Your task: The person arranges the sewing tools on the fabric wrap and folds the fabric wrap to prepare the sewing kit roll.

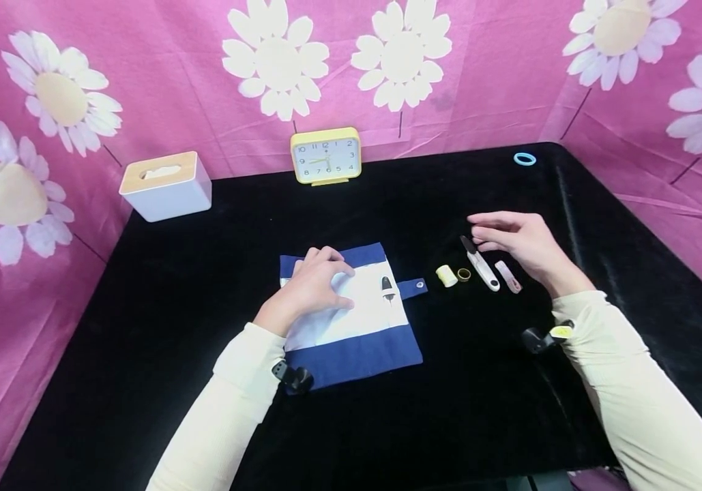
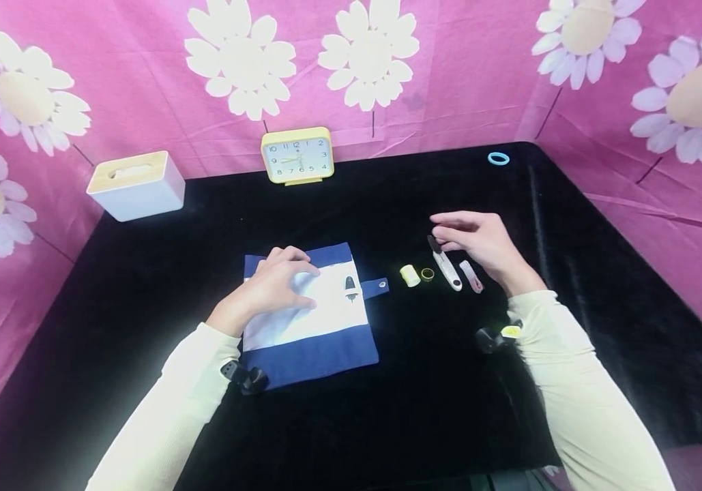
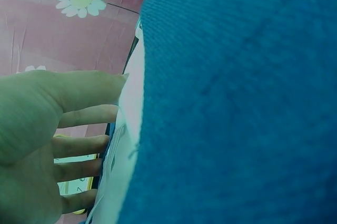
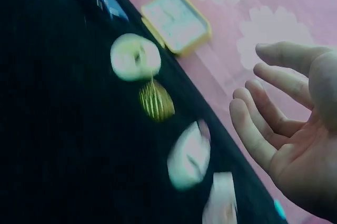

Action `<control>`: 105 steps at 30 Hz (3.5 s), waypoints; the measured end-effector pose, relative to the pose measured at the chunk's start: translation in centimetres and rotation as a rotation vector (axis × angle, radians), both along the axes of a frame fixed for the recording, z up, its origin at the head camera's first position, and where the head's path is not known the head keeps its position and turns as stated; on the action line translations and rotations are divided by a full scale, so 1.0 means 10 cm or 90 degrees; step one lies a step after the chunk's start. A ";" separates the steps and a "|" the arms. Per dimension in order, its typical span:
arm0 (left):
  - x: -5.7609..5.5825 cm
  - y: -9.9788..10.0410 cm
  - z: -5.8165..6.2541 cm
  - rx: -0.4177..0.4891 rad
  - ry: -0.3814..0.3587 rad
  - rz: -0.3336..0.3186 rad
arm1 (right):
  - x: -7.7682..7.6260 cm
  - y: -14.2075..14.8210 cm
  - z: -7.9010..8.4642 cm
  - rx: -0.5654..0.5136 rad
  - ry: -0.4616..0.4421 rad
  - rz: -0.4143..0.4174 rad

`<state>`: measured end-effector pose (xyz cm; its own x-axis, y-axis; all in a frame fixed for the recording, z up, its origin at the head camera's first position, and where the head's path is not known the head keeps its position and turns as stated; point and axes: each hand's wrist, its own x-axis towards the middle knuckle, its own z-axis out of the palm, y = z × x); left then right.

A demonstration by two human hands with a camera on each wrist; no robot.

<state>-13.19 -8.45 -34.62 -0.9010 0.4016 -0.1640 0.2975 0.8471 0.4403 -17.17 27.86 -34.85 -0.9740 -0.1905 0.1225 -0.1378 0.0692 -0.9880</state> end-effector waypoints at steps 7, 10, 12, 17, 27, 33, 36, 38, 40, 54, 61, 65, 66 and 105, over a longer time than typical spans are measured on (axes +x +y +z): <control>0.02 -0.02 -0.01 0.004 0.001 0.000 | 0.05 0.35 -0.21 0.029 -0.033 -0.034; 0.02 -0.01 -0.01 0.005 0.004 -0.003 | 0.07 0.44 -0.25 0.102 -0.037 -0.042; 0.02 0.00 -0.01 0.005 0.007 -0.005 | 0.08 0.48 -0.26 0.153 -0.032 -0.050; 0.00 0.02 0.01 -0.004 0.011 -0.009 | 0.10 0.57 -0.24 0.246 -0.030 -0.047; 0.02 0.04 0.02 -0.022 0.015 -0.017 | 0.11 0.63 -0.26 0.348 -0.005 -0.006; 0.06 0.07 0.01 0.010 0.031 -0.020 | 0.11 0.61 -0.22 0.421 -0.011 -0.005; 0.07 0.09 0.00 0.027 0.038 -0.019 | 0.11 0.61 -0.21 0.447 -0.018 -0.008; 0.08 0.10 -0.01 0.035 0.038 -0.015 | 0.11 0.60 -0.21 0.459 -0.018 -0.007; 0.08 0.11 -0.01 0.041 0.036 -0.008 | 0.10 0.61 -0.22 0.463 -0.015 -0.006; 0.10 0.15 -0.06 0.093 0.037 0.032 | 0.09 0.54 -0.21 0.284 -0.050 -0.032; 0.10 0.17 -0.07 0.108 0.036 0.046 | 0.09 0.35 -0.10 -0.022 -0.023 -0.010; 0.10 0.18 -0.09 0.110 0.036 0.047 | 0.12 0.06 0.01 -0.070 -0.020 0.007; 0.10 0.19 -0.10 0.108 0.037 0.048 | 0.12 -0.03 0.03 -0.068 -0.024 0.015; 0.10 0.20 -0.12 0.107 0.104 0.003 | -0.09 -1.53 -0.27 0.201 -0.048 0.181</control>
